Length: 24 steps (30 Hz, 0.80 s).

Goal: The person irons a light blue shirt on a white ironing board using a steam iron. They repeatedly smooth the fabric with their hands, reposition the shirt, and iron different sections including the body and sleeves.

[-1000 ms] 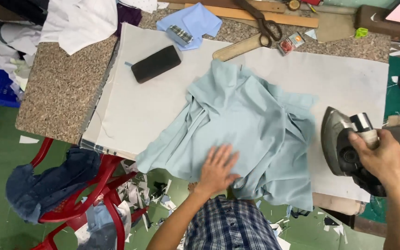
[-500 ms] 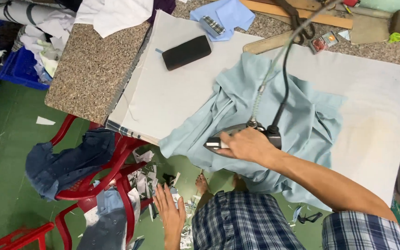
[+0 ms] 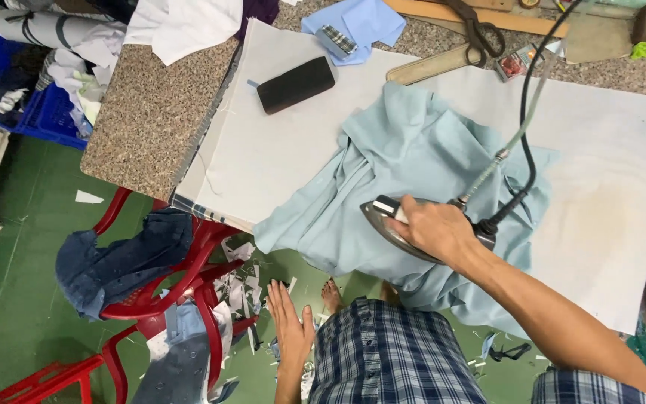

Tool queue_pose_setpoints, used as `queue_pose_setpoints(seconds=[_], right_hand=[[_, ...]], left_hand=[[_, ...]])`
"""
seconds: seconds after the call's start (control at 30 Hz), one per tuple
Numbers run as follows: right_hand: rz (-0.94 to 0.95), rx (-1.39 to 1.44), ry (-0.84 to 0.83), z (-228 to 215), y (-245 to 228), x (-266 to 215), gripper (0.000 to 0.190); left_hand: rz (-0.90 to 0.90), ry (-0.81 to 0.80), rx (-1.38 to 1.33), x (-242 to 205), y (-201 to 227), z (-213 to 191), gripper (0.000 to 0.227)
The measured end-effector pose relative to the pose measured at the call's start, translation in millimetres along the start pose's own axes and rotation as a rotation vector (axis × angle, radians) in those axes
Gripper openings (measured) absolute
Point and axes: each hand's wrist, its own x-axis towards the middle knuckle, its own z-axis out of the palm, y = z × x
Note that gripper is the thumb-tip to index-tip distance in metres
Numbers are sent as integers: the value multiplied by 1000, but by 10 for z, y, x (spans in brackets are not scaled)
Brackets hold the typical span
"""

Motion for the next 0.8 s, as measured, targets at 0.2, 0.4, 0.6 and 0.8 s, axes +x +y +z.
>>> queue_pose_setpoints(seconds=[0.2, 0.4, 0.6, 0.8], right_hand=[[222, 112, 35, 258, 339, -511, 56], [560, 320, -133, 127, 757, -1299, 58], [978, 509, -99, -49, 1564, -1898, 64], [1110, 578, 214, 456, 2647, -1578, 78]], left_hand=[[123, -132, -53, 674, 686, 127, 81], [555, -94, 32, 1291, 1558, 705, 81], [587, -124, 470, 1402, 1626, 1089, 89], [621, -135, 472, 1412, 1607, 921, 86]])
